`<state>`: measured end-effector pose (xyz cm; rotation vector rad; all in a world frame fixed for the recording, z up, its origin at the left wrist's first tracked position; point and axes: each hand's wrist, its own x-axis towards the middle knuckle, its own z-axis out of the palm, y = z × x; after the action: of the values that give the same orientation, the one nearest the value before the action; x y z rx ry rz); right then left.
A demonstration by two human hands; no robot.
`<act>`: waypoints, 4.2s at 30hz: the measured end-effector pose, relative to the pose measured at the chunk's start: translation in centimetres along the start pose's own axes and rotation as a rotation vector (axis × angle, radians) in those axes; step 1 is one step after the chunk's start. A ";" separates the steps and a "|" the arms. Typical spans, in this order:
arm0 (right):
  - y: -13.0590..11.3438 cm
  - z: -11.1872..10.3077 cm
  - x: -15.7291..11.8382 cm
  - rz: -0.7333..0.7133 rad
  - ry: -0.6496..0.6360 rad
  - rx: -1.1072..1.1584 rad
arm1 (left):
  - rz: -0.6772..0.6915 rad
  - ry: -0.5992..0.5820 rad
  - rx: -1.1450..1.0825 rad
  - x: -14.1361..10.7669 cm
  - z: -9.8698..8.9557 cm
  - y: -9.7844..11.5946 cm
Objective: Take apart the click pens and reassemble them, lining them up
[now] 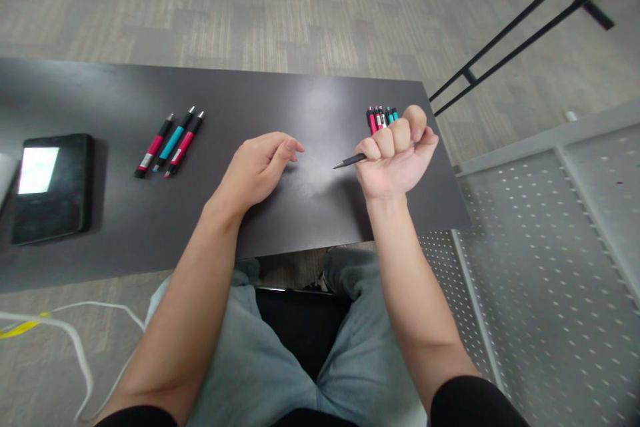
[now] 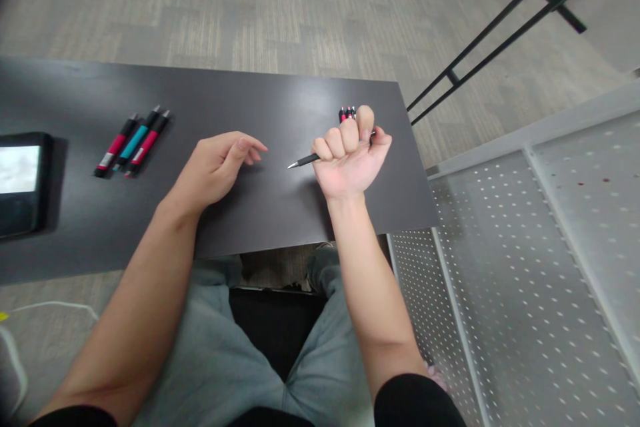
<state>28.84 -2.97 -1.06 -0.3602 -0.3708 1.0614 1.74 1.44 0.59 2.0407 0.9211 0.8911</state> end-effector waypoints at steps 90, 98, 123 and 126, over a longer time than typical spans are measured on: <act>2.5 4.5 -3.5 0.120 -0.530 -1.410 | -0.190 0.573 -0.769 1.3 2.8 -0.5; 2.0 4.6 -3.5 0.008 -0.492 -1.545 | -0.260 0.606 -0.707 1.5 2.2 -0.1; -1.1 3.5 -1.8 -0.118 -0.519 -1.609 | -0.472 0.473 -1.033 1.7 0.7 -4.3; -1.0 3.5 -1.9 -0.119 -0.519 -1.623 | -0.471 0.476 -1.027 1.8 0.7 -3.8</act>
<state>27.16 -4.70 2.28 -1.4669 -1.6935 0.5005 2.04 4.53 -2.30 0.7169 0.8568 1.2441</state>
